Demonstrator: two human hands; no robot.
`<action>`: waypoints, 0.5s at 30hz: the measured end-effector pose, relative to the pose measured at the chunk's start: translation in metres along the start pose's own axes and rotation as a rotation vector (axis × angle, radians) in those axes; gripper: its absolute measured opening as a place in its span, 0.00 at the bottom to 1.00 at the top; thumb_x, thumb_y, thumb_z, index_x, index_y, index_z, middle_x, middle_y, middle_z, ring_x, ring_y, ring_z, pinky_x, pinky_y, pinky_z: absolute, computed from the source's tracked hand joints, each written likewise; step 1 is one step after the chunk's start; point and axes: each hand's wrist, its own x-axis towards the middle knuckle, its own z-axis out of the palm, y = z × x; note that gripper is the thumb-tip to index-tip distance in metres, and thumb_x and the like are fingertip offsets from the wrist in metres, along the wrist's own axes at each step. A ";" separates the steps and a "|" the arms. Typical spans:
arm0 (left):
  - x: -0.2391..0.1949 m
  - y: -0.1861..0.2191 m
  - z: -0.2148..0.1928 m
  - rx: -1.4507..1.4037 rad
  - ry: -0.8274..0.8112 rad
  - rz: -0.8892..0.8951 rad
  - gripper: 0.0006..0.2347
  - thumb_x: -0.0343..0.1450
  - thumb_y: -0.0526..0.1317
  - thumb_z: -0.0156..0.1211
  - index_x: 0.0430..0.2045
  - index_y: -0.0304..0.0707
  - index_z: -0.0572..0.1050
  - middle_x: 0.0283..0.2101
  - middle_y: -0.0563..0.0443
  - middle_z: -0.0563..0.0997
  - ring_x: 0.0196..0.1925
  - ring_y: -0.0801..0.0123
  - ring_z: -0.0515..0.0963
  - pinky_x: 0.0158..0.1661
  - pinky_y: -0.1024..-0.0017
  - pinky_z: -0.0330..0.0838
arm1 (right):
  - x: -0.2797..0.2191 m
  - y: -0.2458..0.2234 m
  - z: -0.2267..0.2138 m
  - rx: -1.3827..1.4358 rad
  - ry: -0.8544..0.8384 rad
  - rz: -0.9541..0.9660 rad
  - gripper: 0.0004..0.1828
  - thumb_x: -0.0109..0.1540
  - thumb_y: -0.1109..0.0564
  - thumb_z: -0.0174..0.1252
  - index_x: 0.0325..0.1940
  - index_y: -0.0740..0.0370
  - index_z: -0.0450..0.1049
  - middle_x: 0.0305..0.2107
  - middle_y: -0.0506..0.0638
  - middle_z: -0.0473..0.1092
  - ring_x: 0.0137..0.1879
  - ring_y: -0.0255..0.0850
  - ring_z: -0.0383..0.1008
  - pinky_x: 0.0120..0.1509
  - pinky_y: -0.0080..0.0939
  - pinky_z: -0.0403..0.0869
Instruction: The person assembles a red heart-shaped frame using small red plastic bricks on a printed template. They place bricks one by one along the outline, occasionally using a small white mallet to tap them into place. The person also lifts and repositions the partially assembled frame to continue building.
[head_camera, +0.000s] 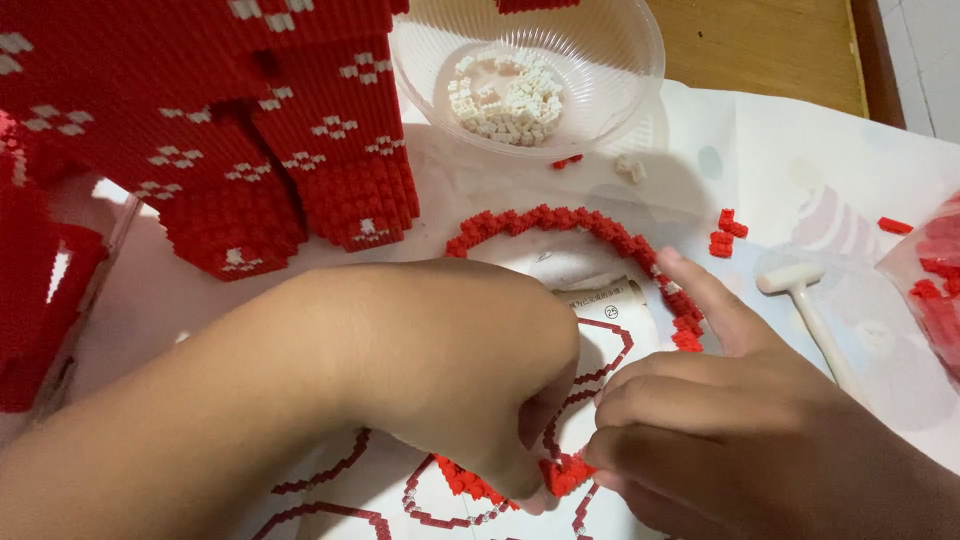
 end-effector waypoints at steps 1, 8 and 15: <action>0.002 -0.001 0.001 0.000 0.000 0.000 0.10 0.64 0.53 0.65 0.29 0.54 0.83 0.26 0.62 0.82 0.30 0.69 0.77 0.32 0.69 0.69 | 0.001 0.002 0.000 0.000 0.000 0.000 0.71 0.46 0.61 0.72 0.87 0.35 0.43 0.25 0.63 0.86 0.33 0.48 0.87 0.41 0.48 0.79; -0.001 0.001 -0.001 -0.009 -0.005 -0.012 0.11 0.63 0.53 0.65 0.31 0.55 0.83 0.28 0.61 0.82 0.31 0.68 0.77 0.32 0.68 0.69 | -0.003 0.002 0.004 0.057 -0.024 -0.074 0.66 0.49 0.56 0.69 0.87 0.38 0.43 0.21 0.62 0.83 0.27 0.45 0.83 0.32 0.46 0.75; 0.006 -0.005 0.005 0.030 0.044 0.068 0.13 0.61 0.56 0.66 0.29 0.54 0.84 0.24 0.58 0.82 0.29 0.66 0.77 0.31 0.66 0.68 | -0.010 -0.029 0.005 -0.722 -0.370 -0.758 0.13 0.68 0.65 0.40 0.29 0.56 0.54 0.19 0.39 0.52 0.23 0.29 0.55 0.91 0.56 0.34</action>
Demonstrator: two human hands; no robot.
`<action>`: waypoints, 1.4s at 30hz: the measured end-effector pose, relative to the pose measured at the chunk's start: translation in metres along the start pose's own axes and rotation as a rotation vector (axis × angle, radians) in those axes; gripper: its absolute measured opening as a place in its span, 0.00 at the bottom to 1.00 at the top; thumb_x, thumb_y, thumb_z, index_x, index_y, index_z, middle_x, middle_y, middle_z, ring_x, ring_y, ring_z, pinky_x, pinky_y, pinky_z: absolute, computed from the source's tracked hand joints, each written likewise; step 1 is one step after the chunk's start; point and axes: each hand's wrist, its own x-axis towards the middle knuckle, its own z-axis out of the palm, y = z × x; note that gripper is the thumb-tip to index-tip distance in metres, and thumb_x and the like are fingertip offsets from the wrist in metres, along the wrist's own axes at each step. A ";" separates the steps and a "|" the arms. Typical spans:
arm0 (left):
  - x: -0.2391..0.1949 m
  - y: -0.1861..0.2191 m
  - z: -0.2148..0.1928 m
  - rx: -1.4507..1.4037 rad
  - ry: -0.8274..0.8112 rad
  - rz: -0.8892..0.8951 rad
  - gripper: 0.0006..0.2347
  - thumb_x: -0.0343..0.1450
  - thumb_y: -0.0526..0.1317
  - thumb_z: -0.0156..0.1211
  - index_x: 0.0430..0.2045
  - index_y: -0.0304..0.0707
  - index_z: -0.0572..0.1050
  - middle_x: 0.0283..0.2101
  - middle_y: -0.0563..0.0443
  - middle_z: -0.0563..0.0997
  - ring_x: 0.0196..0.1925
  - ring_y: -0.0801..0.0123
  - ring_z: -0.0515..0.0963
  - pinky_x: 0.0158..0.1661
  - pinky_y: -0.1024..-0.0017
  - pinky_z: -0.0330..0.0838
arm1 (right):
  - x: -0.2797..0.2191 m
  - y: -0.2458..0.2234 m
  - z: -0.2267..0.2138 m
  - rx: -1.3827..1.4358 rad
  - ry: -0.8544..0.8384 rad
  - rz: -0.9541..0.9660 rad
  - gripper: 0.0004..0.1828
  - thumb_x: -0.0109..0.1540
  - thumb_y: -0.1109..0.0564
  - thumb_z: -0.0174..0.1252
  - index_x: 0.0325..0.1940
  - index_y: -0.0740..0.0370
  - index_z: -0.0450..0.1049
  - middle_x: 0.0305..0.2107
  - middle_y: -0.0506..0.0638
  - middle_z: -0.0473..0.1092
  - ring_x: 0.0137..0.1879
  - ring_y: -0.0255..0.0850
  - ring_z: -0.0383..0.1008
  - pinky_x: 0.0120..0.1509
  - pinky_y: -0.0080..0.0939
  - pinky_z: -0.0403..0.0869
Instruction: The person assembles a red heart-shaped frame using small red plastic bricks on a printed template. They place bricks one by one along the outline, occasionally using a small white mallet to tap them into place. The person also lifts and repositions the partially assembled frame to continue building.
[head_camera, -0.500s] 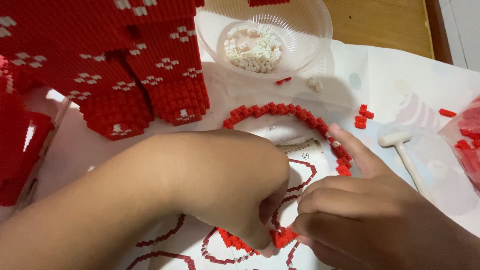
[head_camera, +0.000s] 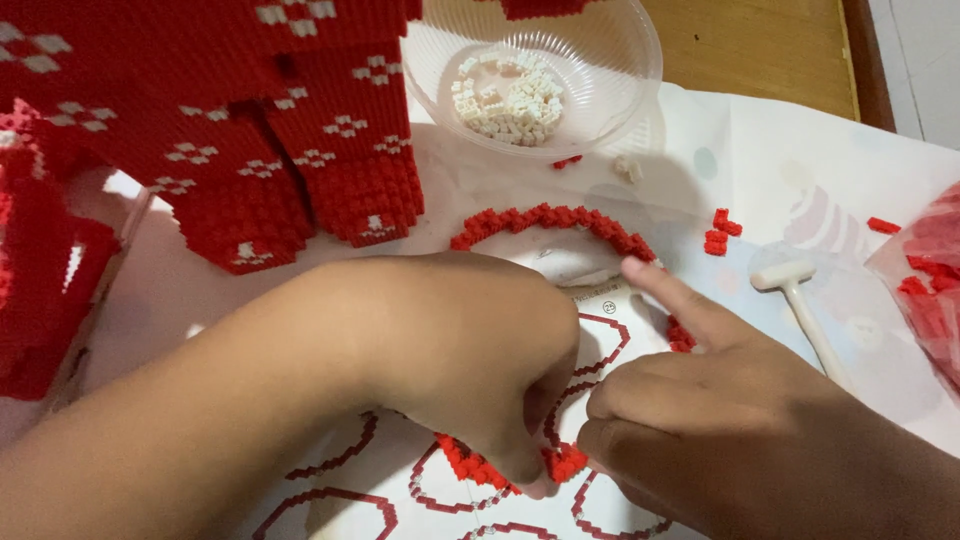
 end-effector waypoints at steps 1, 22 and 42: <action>-0.002 0.001 -0.001 -0.001 0.001 -0.001 0.13 0.61 0.56 0.66 0.29 0.54 0.84 0.24 0.58 0.82 0.29 0.66 0.77 0.31 0.66 0.68 | 0.010 -0.015 -0.006 0.000 -0.001 -0.001 0.13 0.68 0.65 0.40 0.29 0.56 0.54 0.19 0.39 0.52 0.23 0.29 0.55 0.91 0.56 0.34; -0.001 -0.001 0.000 -0.034 -0.005 -0.016 0.13 0.61 0.56 0.68 0.31 0.55 0.80 0.28 0.63 0.82 0.31 0.69 0.77 0.32 0.69 0.68 | 0.026 -0.014 -0.008 -0.273 0.057 -0.377 0.11 0.62 0.58 0.60 0.26 0.52 0.67 0.30 0.40 0.69 0.31 0.40 0.66 0.70 0.62 0.60; -0.003 0.004 -0.002 -0.004 -0.018 -0.050 0.12 0.63 0.56 0.68 0.25 0.54 0.84 0.21 0.61 0.79 0.26 0.70 0.73 0.28 0.70 0.65 | 0.021 -0.024 -0.005 -0.027 0.114 -0.251 0.15 0.62 0.61 0.60 0.25 0.50 0.64 0.20 0.36 0.68 0.22 0.36 0.61 0.62 0.45 0.72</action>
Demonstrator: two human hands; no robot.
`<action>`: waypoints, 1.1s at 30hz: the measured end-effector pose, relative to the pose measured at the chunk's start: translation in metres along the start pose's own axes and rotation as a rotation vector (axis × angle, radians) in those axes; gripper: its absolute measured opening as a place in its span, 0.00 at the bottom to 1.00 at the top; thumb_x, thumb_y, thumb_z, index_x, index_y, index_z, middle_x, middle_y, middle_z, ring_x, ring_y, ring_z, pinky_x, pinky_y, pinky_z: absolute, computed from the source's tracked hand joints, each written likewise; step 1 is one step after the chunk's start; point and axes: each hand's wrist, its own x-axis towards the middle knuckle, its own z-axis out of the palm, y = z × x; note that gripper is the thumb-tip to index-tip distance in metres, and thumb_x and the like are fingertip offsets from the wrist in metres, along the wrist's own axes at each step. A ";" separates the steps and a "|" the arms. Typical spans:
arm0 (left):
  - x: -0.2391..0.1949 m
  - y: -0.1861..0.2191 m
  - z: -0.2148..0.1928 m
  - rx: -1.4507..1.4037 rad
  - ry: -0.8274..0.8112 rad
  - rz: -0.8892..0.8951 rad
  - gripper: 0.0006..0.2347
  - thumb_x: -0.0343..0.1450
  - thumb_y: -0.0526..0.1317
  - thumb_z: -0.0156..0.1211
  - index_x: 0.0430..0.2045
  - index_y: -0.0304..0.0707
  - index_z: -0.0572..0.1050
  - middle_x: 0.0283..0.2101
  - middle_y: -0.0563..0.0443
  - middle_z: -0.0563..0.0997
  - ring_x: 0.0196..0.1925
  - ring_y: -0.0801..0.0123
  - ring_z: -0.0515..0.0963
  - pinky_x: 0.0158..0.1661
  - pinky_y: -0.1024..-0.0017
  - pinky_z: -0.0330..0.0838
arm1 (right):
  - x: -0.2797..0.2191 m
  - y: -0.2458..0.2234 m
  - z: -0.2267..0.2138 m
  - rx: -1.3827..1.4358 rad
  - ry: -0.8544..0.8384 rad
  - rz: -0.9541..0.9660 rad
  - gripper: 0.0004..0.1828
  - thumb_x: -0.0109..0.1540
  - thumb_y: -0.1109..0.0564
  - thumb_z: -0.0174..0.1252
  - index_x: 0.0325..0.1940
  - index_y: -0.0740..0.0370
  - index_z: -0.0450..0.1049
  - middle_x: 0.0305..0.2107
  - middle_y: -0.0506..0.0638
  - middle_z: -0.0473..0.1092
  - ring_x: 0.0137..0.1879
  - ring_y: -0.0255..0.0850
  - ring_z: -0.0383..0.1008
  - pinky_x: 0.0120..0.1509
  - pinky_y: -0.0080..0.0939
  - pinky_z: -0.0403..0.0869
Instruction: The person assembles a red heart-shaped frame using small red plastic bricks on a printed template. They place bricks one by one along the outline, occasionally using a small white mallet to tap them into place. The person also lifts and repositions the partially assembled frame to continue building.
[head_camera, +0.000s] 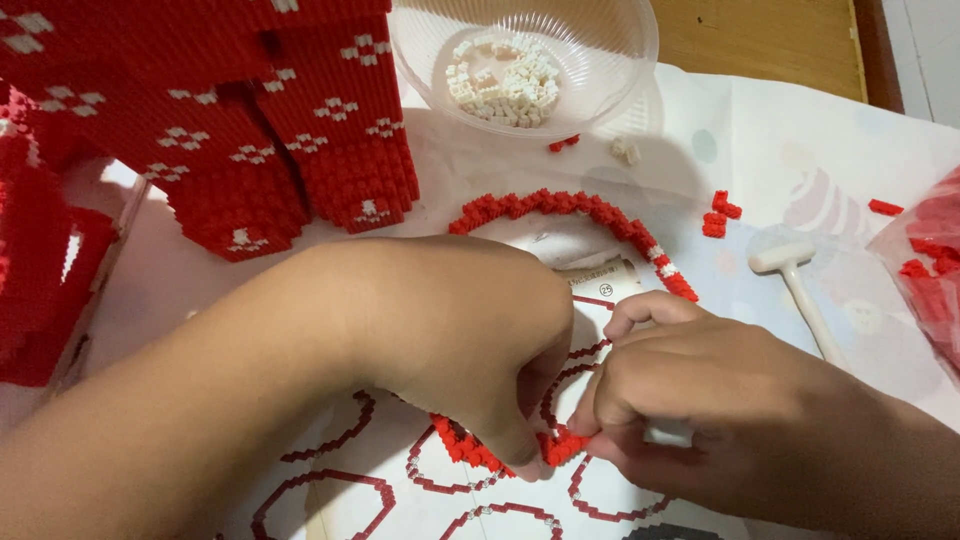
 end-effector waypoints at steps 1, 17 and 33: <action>-0.001 0.001 0.000 -0.001 0.000 0.000 0.12 0.63 0.56 0.68 0.25 0.54 0.84 0.21 0.61 0.79 0.26 0.70 0.73 0.28 0.70 0.65 | -0.001 0.001 0.001 0.000 -0.001 0.000 0.15 0.62 0.61 0.60 0.25 0.50 0.64 0.20 0.36 0.68 0.22 0.36 0.61 0.62 0.45 0.72; -0.001 0.000 -0.001 0.016 0.001 0.005 0.12 0.62 0.56 0.67 0.26 0.53 0.84 0.22 0.58 0.79 0.27 0.67 0.73 0.30 0.68 0.66 | 0.000 -0.004 0.002 -0.044 -0.044 -0.075 0.19 0.65 0.64 0.53 0.21 0.52 0.58 0.17 0.42 0.58 0.21 0.42 0.53 0.69 0.60 0.66; -0.003 0.000 -0.001 0.003 -0.005 -0.022 0.12 0.62 0.56 0.67 0.28 0.53 0.84 0.25 0.59 0.80 0.30 0.69 0.74 0.30 0.69 0.66 | -0.005 0.010 -0.048 -0.089 0.373 0.225 0.03 0.57 0.63 0.63 0.28 0.63 0.79 0.25 0.51 0.79 0.28 0.35 0.76 0.34 0.30 0.69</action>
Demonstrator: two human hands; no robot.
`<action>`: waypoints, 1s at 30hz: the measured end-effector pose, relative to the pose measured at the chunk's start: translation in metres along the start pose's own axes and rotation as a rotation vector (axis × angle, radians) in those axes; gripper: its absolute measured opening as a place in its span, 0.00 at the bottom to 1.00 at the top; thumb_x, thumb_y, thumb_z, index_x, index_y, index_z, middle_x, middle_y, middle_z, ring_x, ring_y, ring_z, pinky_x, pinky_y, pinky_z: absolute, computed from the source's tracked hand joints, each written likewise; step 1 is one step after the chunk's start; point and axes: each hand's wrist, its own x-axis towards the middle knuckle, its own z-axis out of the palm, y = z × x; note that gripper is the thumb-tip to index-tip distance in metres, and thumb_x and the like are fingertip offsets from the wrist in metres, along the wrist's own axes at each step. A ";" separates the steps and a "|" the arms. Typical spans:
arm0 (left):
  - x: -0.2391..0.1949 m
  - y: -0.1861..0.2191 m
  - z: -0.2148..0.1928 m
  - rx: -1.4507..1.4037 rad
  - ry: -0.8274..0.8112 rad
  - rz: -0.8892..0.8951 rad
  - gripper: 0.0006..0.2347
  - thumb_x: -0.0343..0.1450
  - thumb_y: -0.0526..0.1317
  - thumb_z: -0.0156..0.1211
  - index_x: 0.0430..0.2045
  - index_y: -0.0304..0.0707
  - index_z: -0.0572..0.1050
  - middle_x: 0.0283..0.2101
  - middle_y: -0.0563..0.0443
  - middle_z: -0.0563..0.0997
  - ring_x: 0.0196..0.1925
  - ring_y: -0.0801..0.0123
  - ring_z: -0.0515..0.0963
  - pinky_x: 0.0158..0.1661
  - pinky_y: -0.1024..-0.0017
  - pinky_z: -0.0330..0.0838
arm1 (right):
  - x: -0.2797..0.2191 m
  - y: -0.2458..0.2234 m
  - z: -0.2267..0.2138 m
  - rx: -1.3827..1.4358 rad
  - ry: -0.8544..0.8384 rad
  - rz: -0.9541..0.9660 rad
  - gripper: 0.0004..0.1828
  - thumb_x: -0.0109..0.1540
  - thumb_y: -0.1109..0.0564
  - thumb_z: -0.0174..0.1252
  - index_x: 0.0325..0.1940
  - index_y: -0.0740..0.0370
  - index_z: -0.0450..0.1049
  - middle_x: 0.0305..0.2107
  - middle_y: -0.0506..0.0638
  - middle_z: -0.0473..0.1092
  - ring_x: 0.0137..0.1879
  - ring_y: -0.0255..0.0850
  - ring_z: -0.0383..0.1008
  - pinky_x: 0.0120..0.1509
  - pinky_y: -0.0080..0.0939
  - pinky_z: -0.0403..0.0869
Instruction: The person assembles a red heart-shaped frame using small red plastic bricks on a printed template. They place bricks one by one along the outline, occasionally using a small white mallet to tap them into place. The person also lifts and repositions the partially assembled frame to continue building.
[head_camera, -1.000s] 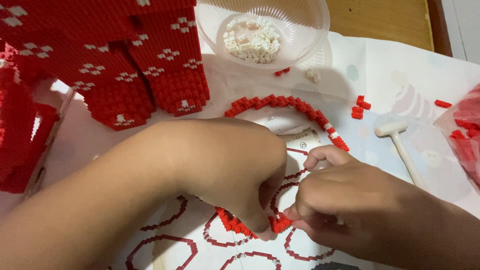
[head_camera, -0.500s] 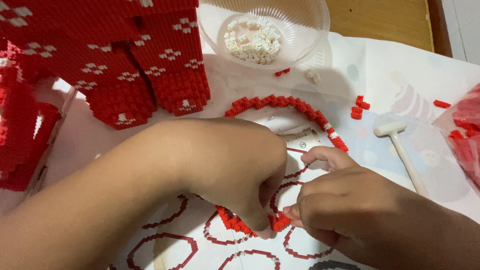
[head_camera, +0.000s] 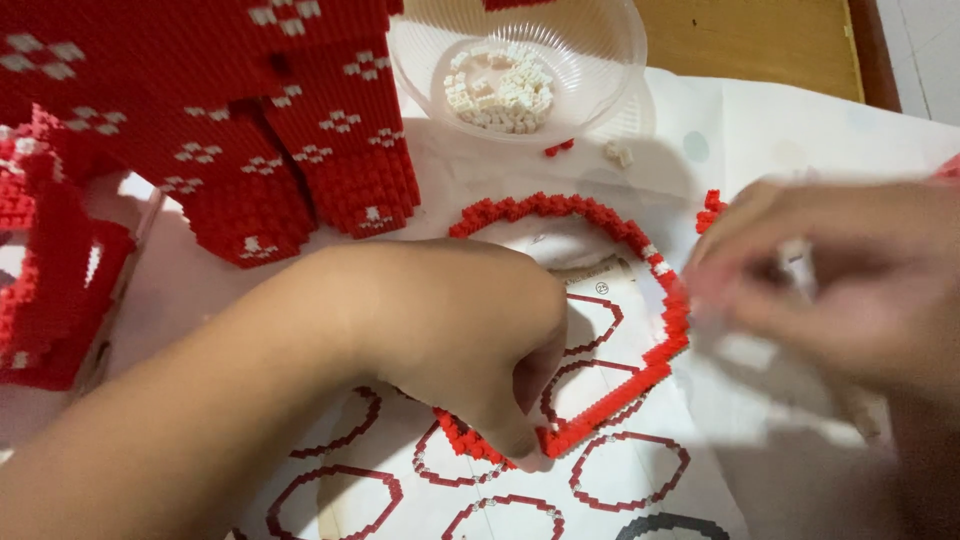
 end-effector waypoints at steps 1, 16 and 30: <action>0.000 0.000 0.000 0.006 0.002 0.003 0.12 0.62 0.56 0.67 0.28 0.53 0.84 0.25 0.59 0.80 0.30 0.69 0.74 0.30 0.69 0.66 | 0.000 0.011 -0.002 -0.005 0.005 0.001 0.03 0.57 0.63 0.63 0.28 0.63 0.79 0.25 0.51 0.79 0.28 0.35 0.76 0.34 0.30 0.69; -0.004 -0.003 0.004 0.007 0.065 0.024 0.11 0.63 0.52 0.70 0.21 0.47 0.82 0.20 0.55 0.78 0.26 0.70 0.74 0.27 0.70 0.66 | -0.106 0.030 -0.010 -1.115 -0.340 1.095 0.27 0.62 0.27 0.47 0.30 0.44 0.80 0.38 0.51 0.77 0.48 0.47 0.81 0.44 0.50 0.71; -0.002 -0.001 0.013 -0.065 0.135 0.027 0.17 0.65 0.55 0.72 0.20 0.41 0.80 0.22 0.53 0.79 0.25 0.69 0.74 0.29 0.72 0.66 | -0.135 -0.079 0.060 -0.206 0.357 1.233 0.16 0.61 0.56 0.63 0.53 0.46 0.85 0.31 0.45 0.85 0.40 0.34 0.76 0.50 0.32 0.67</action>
